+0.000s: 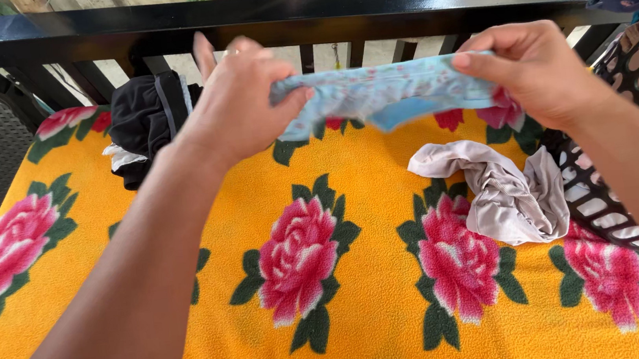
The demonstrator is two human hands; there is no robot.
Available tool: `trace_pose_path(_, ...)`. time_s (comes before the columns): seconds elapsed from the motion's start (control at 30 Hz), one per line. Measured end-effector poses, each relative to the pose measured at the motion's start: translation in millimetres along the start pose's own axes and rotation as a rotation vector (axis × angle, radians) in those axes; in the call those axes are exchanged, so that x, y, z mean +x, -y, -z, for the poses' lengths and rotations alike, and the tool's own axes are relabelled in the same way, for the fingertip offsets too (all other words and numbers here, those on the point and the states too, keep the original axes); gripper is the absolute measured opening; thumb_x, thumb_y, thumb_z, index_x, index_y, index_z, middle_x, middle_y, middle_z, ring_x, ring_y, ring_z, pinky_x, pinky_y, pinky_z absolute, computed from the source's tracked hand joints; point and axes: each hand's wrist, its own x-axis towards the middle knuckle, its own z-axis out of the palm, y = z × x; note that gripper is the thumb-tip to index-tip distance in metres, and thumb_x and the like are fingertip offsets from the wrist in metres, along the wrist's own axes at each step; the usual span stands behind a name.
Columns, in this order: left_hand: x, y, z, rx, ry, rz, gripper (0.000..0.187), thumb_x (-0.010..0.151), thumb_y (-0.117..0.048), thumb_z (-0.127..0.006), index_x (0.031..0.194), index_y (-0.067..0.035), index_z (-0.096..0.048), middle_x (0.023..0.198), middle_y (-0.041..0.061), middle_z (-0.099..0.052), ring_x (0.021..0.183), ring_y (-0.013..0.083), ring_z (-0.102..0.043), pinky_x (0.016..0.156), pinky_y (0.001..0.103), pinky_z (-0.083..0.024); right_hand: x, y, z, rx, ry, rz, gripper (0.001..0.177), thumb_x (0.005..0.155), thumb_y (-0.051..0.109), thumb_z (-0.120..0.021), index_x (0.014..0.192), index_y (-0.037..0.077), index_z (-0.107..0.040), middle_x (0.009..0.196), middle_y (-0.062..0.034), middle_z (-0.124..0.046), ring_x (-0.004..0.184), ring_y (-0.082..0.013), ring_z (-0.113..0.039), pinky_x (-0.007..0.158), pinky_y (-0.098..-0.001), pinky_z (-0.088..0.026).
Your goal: The person folds several items of clothing one by one on a floral-patterned bench. They fold a black top, black shorts, a white cloth, black pants, light blue underwear, pink underwear, and a pair of black socks, stacking each folded item on the bench.
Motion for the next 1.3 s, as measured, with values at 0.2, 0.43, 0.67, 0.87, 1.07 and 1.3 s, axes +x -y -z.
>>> trace_pose_path(0.2, -24.2, 11.8, 19.4, -0.270, 0.301, 0.521, 0.037, 0.089, -0.042, -0.078, 0.100, -0.007, -0.078, 0.078, 0.013, -0.069, 0.070, 0.0267, -0.066, 0.066, 0.039, -0.052, -1.8, 17.1, 18.2, 0.041, 0.092, -0.285, 0.025, 0.086, 0.018, -0.071, 0.107, 0.006, -0.077, 0.099, -0.0059, -0.078, 0.082, -0.0101, -0.075, 0.073, -0.0217, -0.060)
trace_pose_path(0.43, -14.7, 25.9, 6.4, -0.368, 0.065, 0.329, 0.031, 0.089, -0.037, -0.081, 0.094, -0.006, -0.078, 0.082, 0.010, -0.070, 0.071, 0.0145, -0.065, 0.065, 0.031, -0.052, 17.6, 2.6, 14.1, -0.209, -0.002, -0.140, 0.027, 0.085, 0.011, -0.083, 0.104, -0.007, -0.077, 0.090, -0.0126, -0.076, 0.075, -0.0188, -0.067, 0.065, -0.0297, -0.055)
trace_pose_path(0.67, -16.7, 25.3, 22.1, -0.804, 0.362, 0.603, 0.017, 0.085, -0.016, -0.080, 0.098, -0.004, -0.078, 0.088, 0.004, -0.080, 0.077, 0.0099, -0.073, 0.074, 0.027, -0.060, 16.6, -9.9, 46.3, -0.063, 0.254, -0.132, 0.016, 0.085, 0.002, -0.080, 0.097, -0.005, -0.071, 0.084, -0.0112, -0.074, 0.072, -0.0179, -0.069, 0.063, -0.0305, -0.055)
trace_pose_path(0.87, -16.6, 32.3, 31.8, -0.987, 0.479, 0.651, 0.028, 0.084, -0.013, -0.078, 0.112, -0.007, -0.076, 0.098, 0.004, -0.080, 0.086, 0.0107, -0.073, 0.078, 0.031, -0.059, 20.0, -3.4, 64.1, 0.030, 0.422, -0.185, 0.028, 0.082, 0.005, -0.075, 0.109, -0.001, -0.070, 0.093, -0.0097, -0.074, 0.080, -0.0183, -0.072, 0.065, -0.0322, -0.062)
trace_pose_path(1.07, -30.1, 51.3, -34.3, -0.567, 0.653, 0.721, 0.039, 0.076, -0.013, -0.085, 0.114, -0.019, -0.081, 0.098, 0.004, -0.081, 0.083, 0.0134, -0.073, 0.076, 0.034, -0.061, 42.0, -49.5, 12.4, -0.600, 0.494, -0.227, 0.058, 0.072, 0.032, -0.084, 0.126, 0.014, -0.076, 0.106, -0.0043, -0.081, 0.085, -0.0172, -0.077, 0.079, -0.0293, -0.059)
trace_pose_path(1.3, -75.7, 53.7, -115.9, -0.575, 0.321, 0.840, 0.025, 0.075, -0.003, -0.081, 0.098, -0.013, -0.083, 0.087, 0.006, -0.080, 0.073, 0.0093, -0.072, 0.069, 0.029, -0.058, 35.5, -119.0, -24.9, -0.733, 0.219, -0.124, 0.036, 0.069, 0.026, -0.088, 0.103, 0.016, -0.085, 0.087, -0.0082, -0.083, 0.073, -0.0160, -0.076, 0.076, -0.0314, -0.060)
